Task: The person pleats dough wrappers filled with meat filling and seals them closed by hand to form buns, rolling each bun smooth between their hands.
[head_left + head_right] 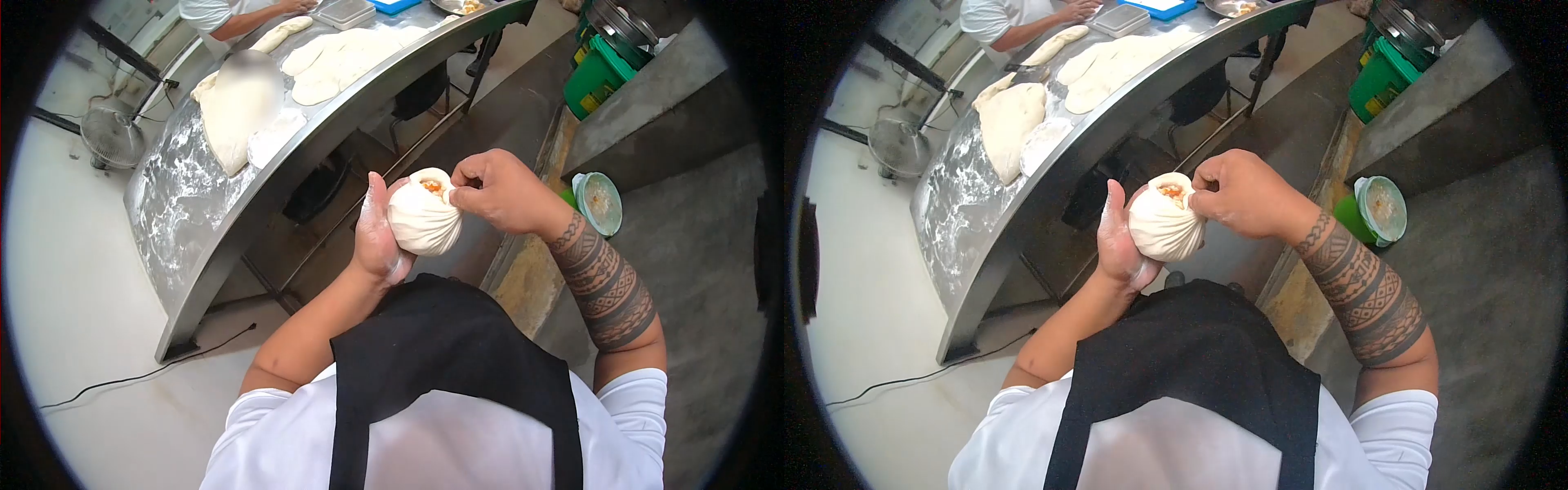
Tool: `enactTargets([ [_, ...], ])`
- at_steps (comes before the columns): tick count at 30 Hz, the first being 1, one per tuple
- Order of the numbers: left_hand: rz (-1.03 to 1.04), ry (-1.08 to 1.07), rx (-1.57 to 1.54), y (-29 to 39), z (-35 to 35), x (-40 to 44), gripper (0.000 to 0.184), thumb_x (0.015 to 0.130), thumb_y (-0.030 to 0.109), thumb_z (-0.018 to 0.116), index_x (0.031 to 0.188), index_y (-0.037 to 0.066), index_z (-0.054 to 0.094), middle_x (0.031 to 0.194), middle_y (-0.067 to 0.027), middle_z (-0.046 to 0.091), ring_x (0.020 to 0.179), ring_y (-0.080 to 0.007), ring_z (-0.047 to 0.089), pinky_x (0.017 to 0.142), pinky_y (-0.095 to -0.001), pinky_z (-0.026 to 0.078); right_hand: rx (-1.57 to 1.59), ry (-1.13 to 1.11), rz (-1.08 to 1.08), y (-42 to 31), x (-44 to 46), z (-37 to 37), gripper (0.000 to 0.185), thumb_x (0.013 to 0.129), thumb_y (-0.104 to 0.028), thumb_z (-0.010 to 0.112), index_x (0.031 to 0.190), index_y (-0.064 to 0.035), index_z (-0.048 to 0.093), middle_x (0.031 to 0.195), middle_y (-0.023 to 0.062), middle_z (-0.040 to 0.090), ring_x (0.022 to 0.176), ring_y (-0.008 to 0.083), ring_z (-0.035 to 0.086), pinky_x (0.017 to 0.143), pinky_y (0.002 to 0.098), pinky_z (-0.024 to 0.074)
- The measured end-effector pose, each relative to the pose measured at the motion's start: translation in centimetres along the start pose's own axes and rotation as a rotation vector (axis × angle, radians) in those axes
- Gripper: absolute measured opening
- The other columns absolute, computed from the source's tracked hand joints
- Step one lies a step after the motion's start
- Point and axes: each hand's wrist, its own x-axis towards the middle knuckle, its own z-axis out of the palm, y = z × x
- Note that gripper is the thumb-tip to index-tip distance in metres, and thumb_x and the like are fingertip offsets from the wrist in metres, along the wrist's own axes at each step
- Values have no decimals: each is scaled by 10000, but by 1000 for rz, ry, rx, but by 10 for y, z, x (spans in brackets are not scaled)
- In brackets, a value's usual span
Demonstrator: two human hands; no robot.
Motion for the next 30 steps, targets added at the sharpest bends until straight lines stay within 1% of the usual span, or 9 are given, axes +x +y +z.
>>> enactTargets([
  [1,-2,19,7,1,0,1,813,1023,700,298,1361,-7,514,1303,-182,637,1180,-308,648,1014,-475,521,-21,0,-10,-1,1,0,260,825,-214,666,819,44,688,698,188,635,605,237,600,629,374,490],
  [4,-10,42,31,3,1,2,872,1008,732,250,1406,-10,476,1335,-211,609,1180,-351,643,961,-546,547,33,-18,-25,-2,1,4,223,872,-171,676,847,51,676,680,63,594,643,107,498,604,320,437],
  [10,-61,-16,50,12,-7,2,860,1011,728,225,1419,10,465,1332,-213,608,1160,-359,650,936,-564,552,4,52,-13,-12,1,4,239,860,-174,667,818,61,654,663,98,586,643,125,521,610,339,442],
  [13,-118,-48,59,19,-9,0,845,1015,721,233,1414,14,467,1327,-213,609,1169,-361,643,961,-549,541,-39,44,-18,-18,2,5,265,826,-207,644,775,53,662,674,202,605,598,255,596,611,392,486],
  [16,-29,7,52,16,-8,0,802,1033,687,250,1402,11,470,1319,-209,613,1195,-354,628,1020,-521,511,-55,32,-30,-10,6,11,236,852,-182,667,809,49,665,673,131,601,636,154,545,612,346,451],
  [18,107,81,46,10,-7,-4,768,1047,658,257,1391,5,473,1316,-207,614,1215,-348,616,1062,-503,484,-31,38,-3,-7,7,20,236,848,-188,666,815,46,669,683,154,602,635,181,555,618,359,458],
  [24,69,-2,45,19,-17,-10,657,1082,575,296,1313,6,529,1268,-160,641,1166,-290,644,1038,-447,503,-45,123,12,-16,3,32,247,849,-197,659,826,49,664,698,192,589,634,214,571,622,376,468],
  [27,21,-30,97,22,-26,-11,729,1061,624,262,1344,2,514,1320,-197,615,1200,-351,626,1058,-507,492,-96,78,2,-24,3,31,253,854,-199,657,832,54,665,696,190,589,636,200,572,614,368,467],
  [30,-10,-21,71,25,-23,-13,725,1060,621,259,1338,6,524,1304,-199,625,1180,-352,638,1016,-526,521,-72,41,-1,-25,3,35,256,856,-199,658,847,57,672,693,187,589,632,196,570,610,365,465],
])
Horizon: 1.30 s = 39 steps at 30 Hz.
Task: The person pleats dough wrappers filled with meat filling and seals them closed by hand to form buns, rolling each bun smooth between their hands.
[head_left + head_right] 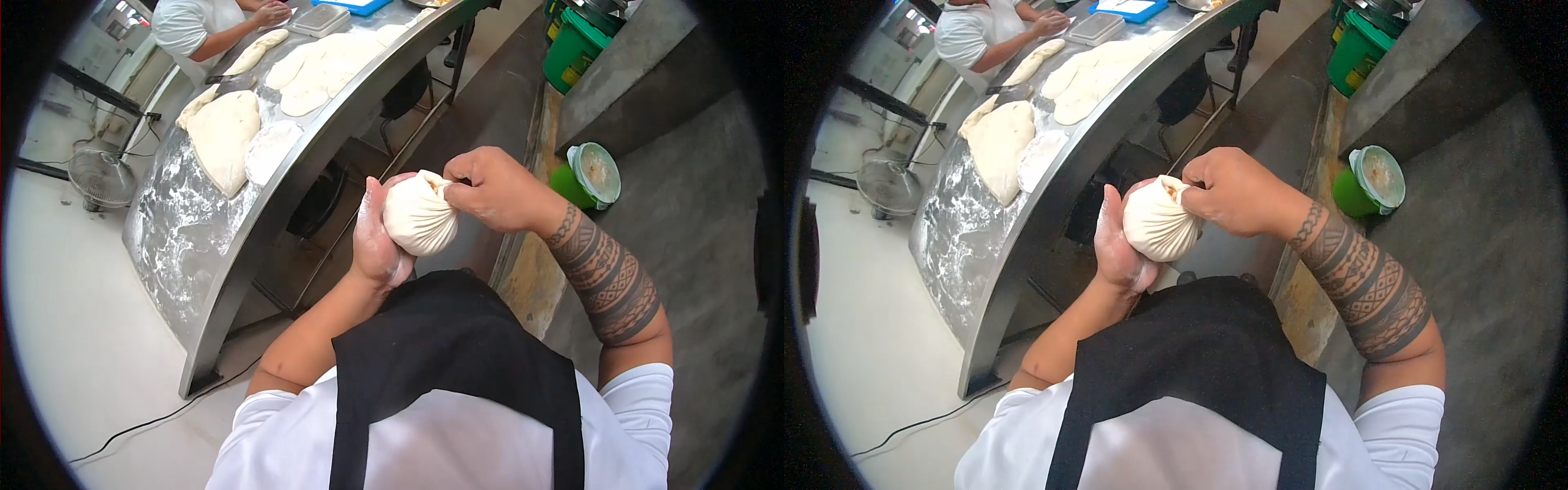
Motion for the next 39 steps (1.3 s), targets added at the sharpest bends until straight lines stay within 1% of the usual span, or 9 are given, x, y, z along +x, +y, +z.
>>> enactTargets([
  [9,-93,-88,30,9,-14,2,718,1060,620,260,1336,7,514,1305,-199,618,1160,-356,647,978,-545,542,20,90,-13,-6,-7,6,257,872,-195,639,858,59,670,691,180,588,635,205,575,622,363,468],
  [18,93,-2,36,-8,-1,-1,702,1064,617,271,1314,8,517,1279,-184,626,1193,-324,627,1048,-477,501,78,24,30,14,-2,7,243,859,-184,663,884,58,677,719,172,611,655,193,567,629,362,471],
  [21,81,-35,95,-4,-1,6,650,1078,589,295,1277,22,544,1222,-150,646,1130,-269,655,1005,-430,524,78,47,3,17,0,1,250,862,-192,654,864,57,670,694,163,575,641,182,542,617,356,461],
  [24,-12,-24,70,-4,11,12,665,1077,596,279,1276,19,544,1217,-148,651,1124,-270,660,997,-427,531,26,0,-42,26,3,-12,240,862,-187,654,845,52,670,669,143,564,632,171,532,610,349,457],
  [27,8,-19,90,-14,27,22,689,1071,614,265,1280,20,544,1214,-144,654,1124,-273,663,994,-425,536,55,-40,-38,39,4,-26,230,859,-182,657,837,47,675,661,133,577,632,167,543,616,349,463],
  [30,37,-33,113,-28,29,37,757,1041,671,260,1317,16,523,1301,-177,618,1170,-330,641,1017,-506,528,124,-56,-36,55,5,-40,226,855,-178,655,836,46,678,663,134,585,632,167,548,616,351,465],
  [33,44,18,132,-38,36,52,775,1032,686,264,1317,14,524,1295,-177,621,1167,-326,644,975,-507,552,137,-21,-66,67,3,-59,220,853,-170,645,836,47,678,663,130,584,627,165,534,604,353,455],
  [36,-42,-64,106,-39,58,63,685,1072,614,242,1293,34,532,1197,-148,659,1095,-275,671,969,-433,554,118,-57,-126,86,5,-80,216,854,-162,641,834,50,678,658,124,581,618,162,519,592,350,443],
  [39,-84,-106,96,-45,71,75,684,1073,612,247,1324,34,514,1211,-143,648,1109,-264,659,988,-421,538,142,-119,-131,100,8,-98,213,854,-156,650,837,54,681,655,123,587,611,160,514,587,348,441],
])
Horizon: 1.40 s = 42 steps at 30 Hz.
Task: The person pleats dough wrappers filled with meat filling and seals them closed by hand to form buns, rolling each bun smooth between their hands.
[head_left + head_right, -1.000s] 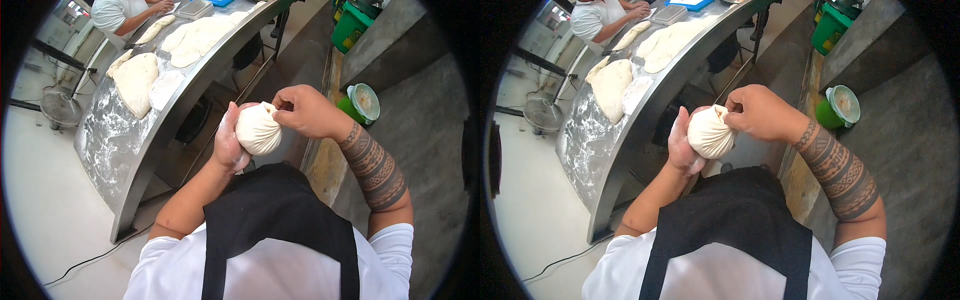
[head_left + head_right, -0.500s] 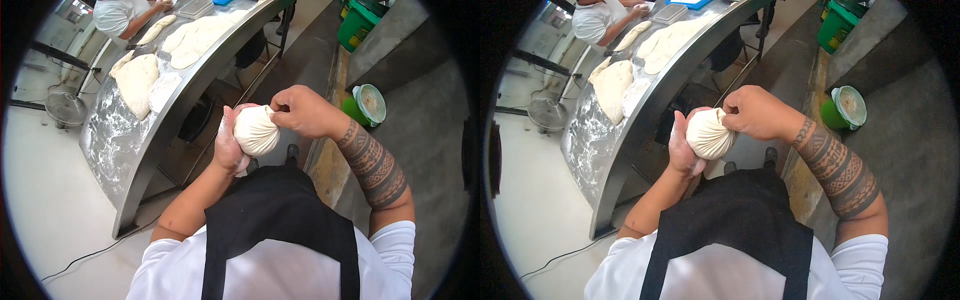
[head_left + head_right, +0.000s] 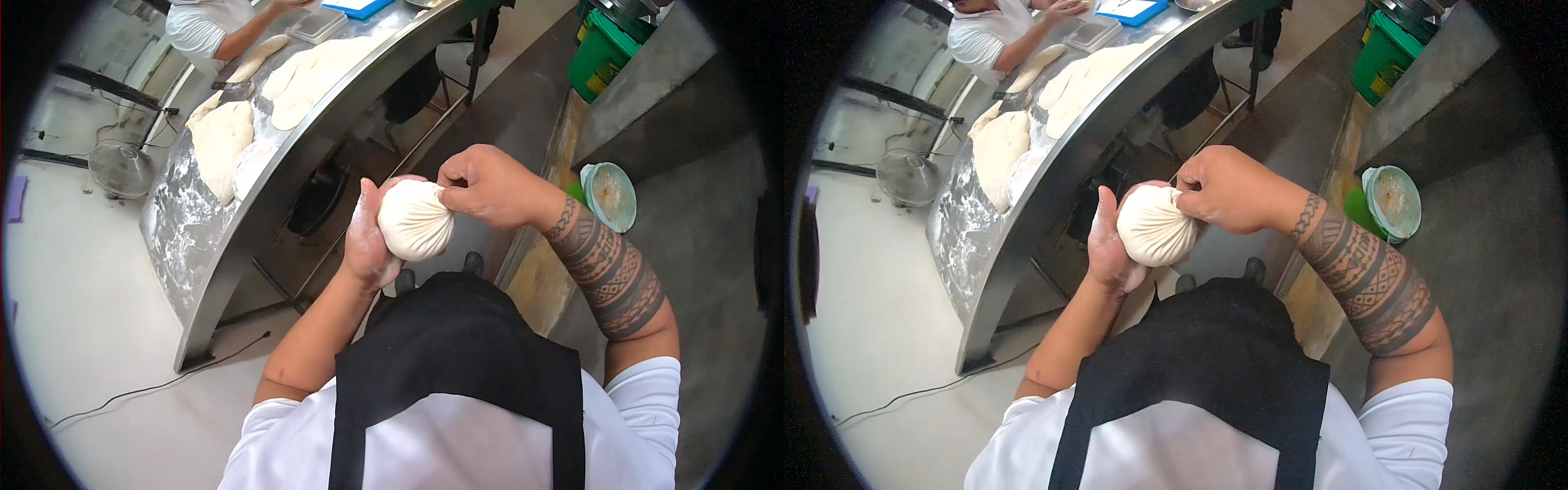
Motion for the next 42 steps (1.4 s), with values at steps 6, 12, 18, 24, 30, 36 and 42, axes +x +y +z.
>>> enactTargets([
  [6,402,294,125,-44,24,35,776,1035,676,298,1352,-1,505,1237,-141,633,1157,-265,635,1024,-414,502,34,11,-35,28,-1,-25,222,848,-159,646,826,58,686,640,143,571,593,162,506,578,350,440],
  [12,242,282,263,-39,33,50,866,992,745,308,1396,-4,469,1253,-144,630,1165,-261,633,1023,-412,502,-88,-19,-122,40,-6,-54,208,851,-154,637,804,45,679,616,135,541,584,157,505,575,344,439],
  [18,477,284,451,-49,41,62,946,959,794,276,1403,-21,459,1289,-182,620,1198,-277,620,1050,-418,491,-9,-63,-94,41,-9,-66,204,866,-135,633,762,41,624,630,148,572,600,188,576,603,351,474],
  [24,339,258,55,-55,49,75,911,987,763,255,1375,-21,509,1305,-209,623,1204,-323,626,1058,-461,490,-36,147,-273,32,-14,-77,116,862,-88,666,871,19,624,749,145,632,659,199,623,641,349,503],
  [30,-1,78,-272,-32,69,68,880,985,763,259,1346,22,566,1220,-215,677,1003,-383,716,829,-505,606,-312,80,-435,-1,-32,-99,136,844,-70,680,921,0,592,803,169,640,782,371,657,708,433,528],
  [36,-110,29,-288,-12,83,57,899,957,788,299,1323,20,592,1105,-208,720,820,-417,743,655,-537,633,-439,40,-680,-30,-41,-104,173,843,-84,702,958,-46,579,816,137,624,787,358,645,695,451,526],
  [42,205,116,-194,-16,90,46,890,984,760,256,1328,-4,554,1245,-179,663,1116,-316,674,999,-460,539,-227,63,-441,-47,-35,-98,148,858,-76,703,959,2,627,801,138,645,727,256,666,684,356,538],
])
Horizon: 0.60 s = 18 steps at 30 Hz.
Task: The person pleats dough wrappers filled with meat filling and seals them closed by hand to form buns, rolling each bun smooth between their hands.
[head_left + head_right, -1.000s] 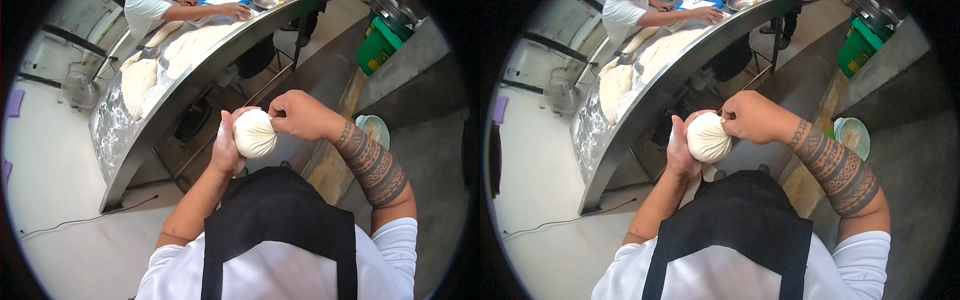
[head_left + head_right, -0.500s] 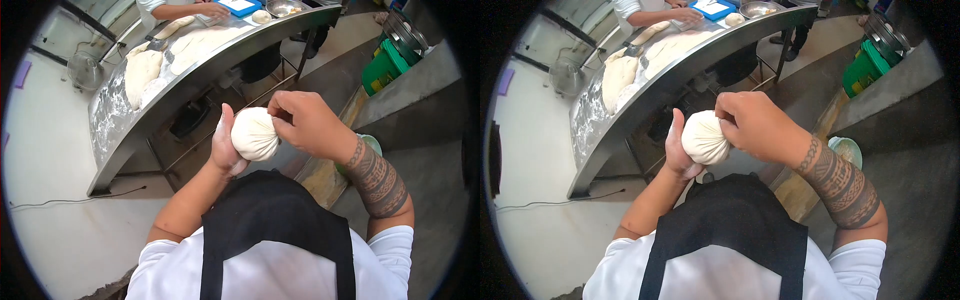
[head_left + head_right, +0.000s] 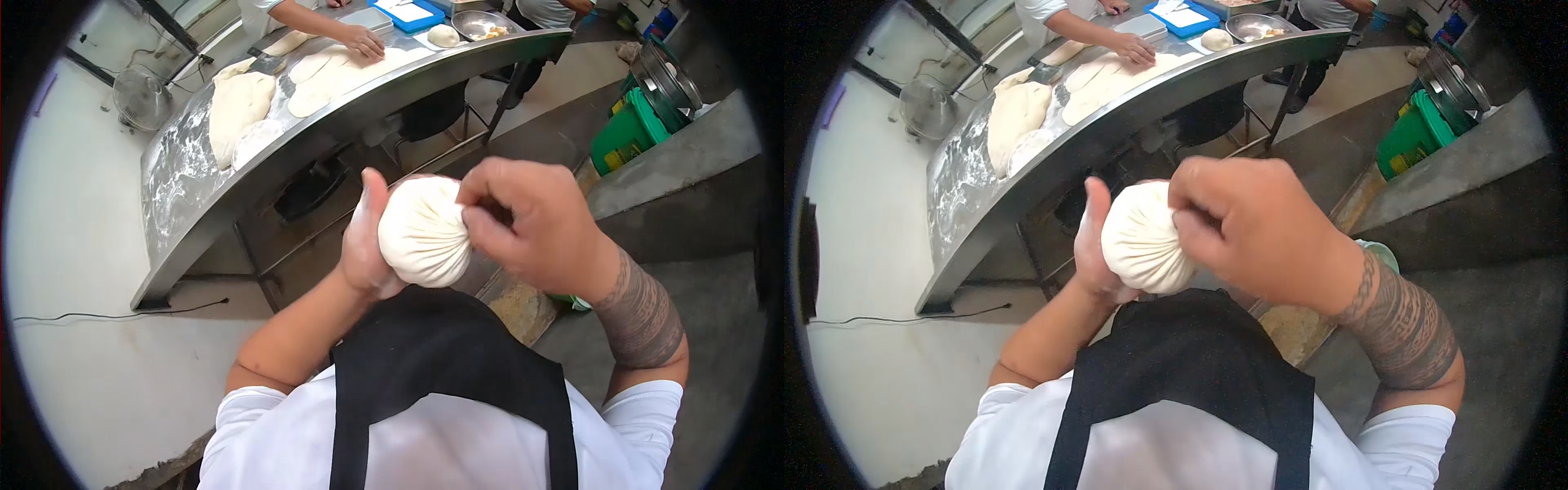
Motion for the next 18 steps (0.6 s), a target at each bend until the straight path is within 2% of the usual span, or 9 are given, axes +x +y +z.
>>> enactTargets([
  [1,99,-24,31,-2,-2,1,890,985,758,255,1331,-8,548,1261,-178,656,1139,-309,662,1019,-452,525,91,18,150,-4,3,2,144,862,-76,702,955,13,638,803,140,653,718,234,671,682,335,537],
  [2,200,-46,62,-5,-6,2,891,987,755,255,1335,-12,543,1276,-176,648,1162,-302,650,1038,-444,511,230,9,285,-3,7,4,77,879,-18,661,951,10,657,839,87,665,717,122,617,675,283,499],
  [3,302,-68,94,-4,-10,1,891,989,753,254,1338,-16,537,1291,-175,640,1185,-294,638,1058,-436,498,278,-12,323,-4,11,6,90,877,-26,680,955,11,657,843,87,668,721,130,624,678,289,504],
  [5,164,-84,-34,3,-17,-4,911,976,775,267,1359,-9,526,1287,-187,633,1135,-321,663,985,-470,540,373,-55,400,-7,17,13,124,871,-43,718,963,13,655,849,87,674,730,144,637,683,301,513],
  [7,-4,-143,-239,15,-27,-11,943,951,808,272,1393,8,507,1304,-205,617,1075,-365,693,863,-542,609,221,-83,159,-11,20,16,158,849,-59,757,955,-1,655,847,92,669,736,184,650,681,325,520],
  [8,-70,-83,-339,22,-20,-16,929,946,807,295,1397,22,507,1293,-219,626,1028,-394,710,767,-573,636,145,-97,38,-14,23,18,177,839,-68,777,951,-7,654,845,94,667,739,204,657,681,336,523],
  [12,-247,-206,-409,44,-30,-29,914,948,793,312,1402,23,504,1302,-245,625,1045,-435,709,753,-611,638,-103,-109,-220,-39,33,33,201,873,-102,746,983,-29,595,872,152,645,841,371,651,765,442,539],
  [15,-281,-306,-336,58,-42,-37,960,949,808,286,1380,-13,532,1255,-206,657,1063,-372,698,853,-539,605,-108,-103,-203,-55,38,46,204,878,-103,743,981,-26,585,884,156,642,846,372,652,771,449,539],
  [18,-315,-293,-323,75,-50,-47,955,953,804,286,1357,-18,555,1238,-204,667,1031,-370,710,873,-531,599,-123,-16,-214,-66,44,65,245,810,-10,779,976,-38,601,855,113,620,770,317,631,684,391,515],
])
